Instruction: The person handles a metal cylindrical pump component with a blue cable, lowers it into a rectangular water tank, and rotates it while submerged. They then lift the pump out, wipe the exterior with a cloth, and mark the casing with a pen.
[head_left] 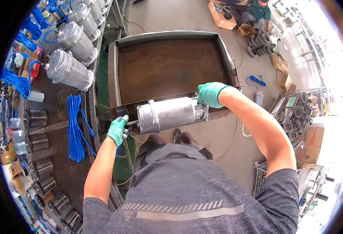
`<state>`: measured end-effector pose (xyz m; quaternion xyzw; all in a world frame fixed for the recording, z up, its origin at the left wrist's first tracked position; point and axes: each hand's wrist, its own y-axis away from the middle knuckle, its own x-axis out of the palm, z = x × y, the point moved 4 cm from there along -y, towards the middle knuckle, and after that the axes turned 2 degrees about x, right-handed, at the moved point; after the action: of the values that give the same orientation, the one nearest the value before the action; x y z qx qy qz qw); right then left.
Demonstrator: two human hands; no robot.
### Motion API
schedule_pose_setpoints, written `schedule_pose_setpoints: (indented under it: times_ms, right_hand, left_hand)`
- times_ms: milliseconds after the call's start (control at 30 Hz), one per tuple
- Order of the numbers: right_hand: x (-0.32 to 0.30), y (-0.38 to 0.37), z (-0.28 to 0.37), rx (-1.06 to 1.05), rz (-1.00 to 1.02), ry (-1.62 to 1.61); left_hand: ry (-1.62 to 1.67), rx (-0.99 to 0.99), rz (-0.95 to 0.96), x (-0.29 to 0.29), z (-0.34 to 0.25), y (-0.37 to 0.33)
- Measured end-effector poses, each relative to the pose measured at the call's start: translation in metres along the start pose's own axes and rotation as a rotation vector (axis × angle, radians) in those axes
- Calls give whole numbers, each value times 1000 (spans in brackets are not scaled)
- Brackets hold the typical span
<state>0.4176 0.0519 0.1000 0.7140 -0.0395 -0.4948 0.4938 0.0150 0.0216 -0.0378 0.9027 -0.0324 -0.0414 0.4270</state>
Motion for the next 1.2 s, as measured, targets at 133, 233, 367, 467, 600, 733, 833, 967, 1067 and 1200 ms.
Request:
schedule_pose_setpoints:
  times_ms: [133,233,367,467,600,733,833,967,1067,1200]
  right_hand:
    - [-23,24,-2,240,-148,-335]
    - [-34,30,0,445,-156,-345]
    - [-32,25,-3,454,-106,-297]
    - [-27,18,-6,435,-76,-259]
    - [-23,18,-7,447,-96,-260]
    - [-24,21,-7,454,-131,-262]
    - [-28,21,-4,460,-94,-270]
    - [-31,24,-1,531,-71,-342]
    - [-30,29,0,560,-115,-353]
    - [-23,27,-3,597,-99,-375]
  left_hand:
    - [108,195,127,-6,12,15]
    - [-3,300,157,-23,30,11]
    - [-146,232,160,-21,15,12]
    - [-74,-9,70,-21,17,4]
    - [-68,-6,88,-14,15,14]
    - [32,125,218,-18,30,8]
    - [168,22,115,-7,20,8]
    - [349,-169,67,-18,34,-9]
    - [199,-92,92,-20,29,-5]
    - [327,-67,-50,-27,18,-11]
